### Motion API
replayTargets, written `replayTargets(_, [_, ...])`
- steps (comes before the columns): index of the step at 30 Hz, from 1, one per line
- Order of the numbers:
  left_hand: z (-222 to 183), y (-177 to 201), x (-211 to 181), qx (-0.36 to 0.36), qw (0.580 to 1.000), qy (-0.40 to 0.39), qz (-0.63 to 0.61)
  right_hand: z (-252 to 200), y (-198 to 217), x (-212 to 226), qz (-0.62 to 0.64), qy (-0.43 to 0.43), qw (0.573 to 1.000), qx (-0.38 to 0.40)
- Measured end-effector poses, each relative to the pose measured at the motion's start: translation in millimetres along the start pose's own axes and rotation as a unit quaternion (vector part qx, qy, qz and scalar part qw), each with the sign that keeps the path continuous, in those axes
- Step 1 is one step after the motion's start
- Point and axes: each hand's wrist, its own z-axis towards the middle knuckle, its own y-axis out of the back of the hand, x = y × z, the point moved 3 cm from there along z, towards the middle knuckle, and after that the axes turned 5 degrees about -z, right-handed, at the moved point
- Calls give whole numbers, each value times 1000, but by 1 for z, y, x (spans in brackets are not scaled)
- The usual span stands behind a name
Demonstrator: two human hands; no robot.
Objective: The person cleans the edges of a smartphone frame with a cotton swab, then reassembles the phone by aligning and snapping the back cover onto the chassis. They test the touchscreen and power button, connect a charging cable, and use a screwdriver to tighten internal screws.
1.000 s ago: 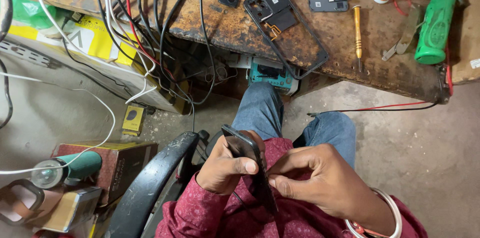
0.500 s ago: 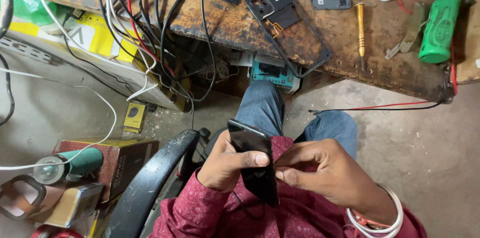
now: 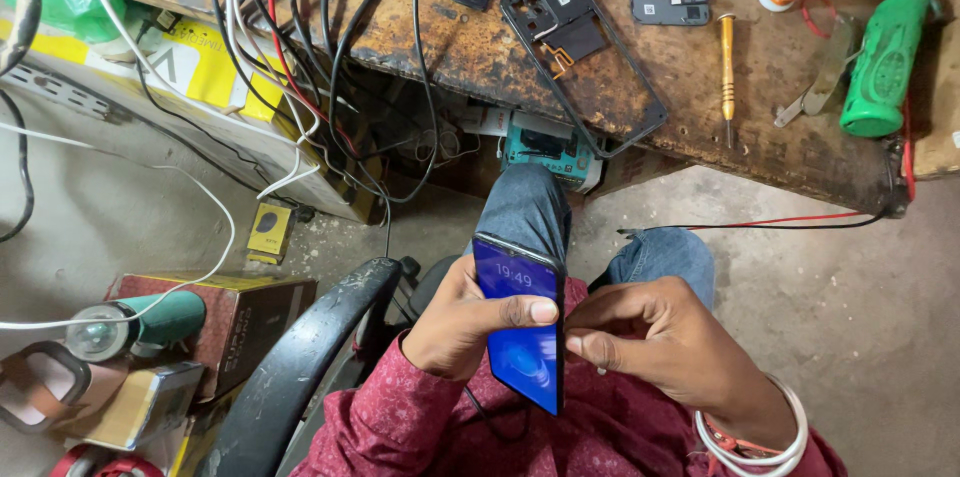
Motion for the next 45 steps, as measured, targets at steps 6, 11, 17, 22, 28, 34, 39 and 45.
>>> replayTargets(6, [0, -1, 0, -12, 1000, 0, 20, 1, 1, -9, 39, 8, 999, -7])
replayTargets(11, [2, -6, -5, -24, 1000, -11, 14, 2, 2, -11, 52, 10, 998, -28])
replayTargets(17, [8, 6, -9, -8, 997, -70, -10, 6, -7, -22, 53, 37, 995, -76])
replayTargets(22, [10, 20, -15, 51, 958, -176, -222, 4, -7, -29, 68, 50, 985, -149])
replayTargets(28, [17, 27, -32, 79, 927, -218, -294, 0, -46, -30, 50, 46, 991, -119])
replayTargets(34, [7, 15, -39, 74, 911, -296, -279, -1, -81, -8, -112, 95, 968, -202])
replayTargets(39, [-1, 4, -33, -67, 940, -232, -240, 7, -79, -12, -139, 80, 945, -285])
replayTargets(45, [-1, 10, -20, -19, 933, -223, -281, 21, -93, -46, -50, 84, 937, -335])
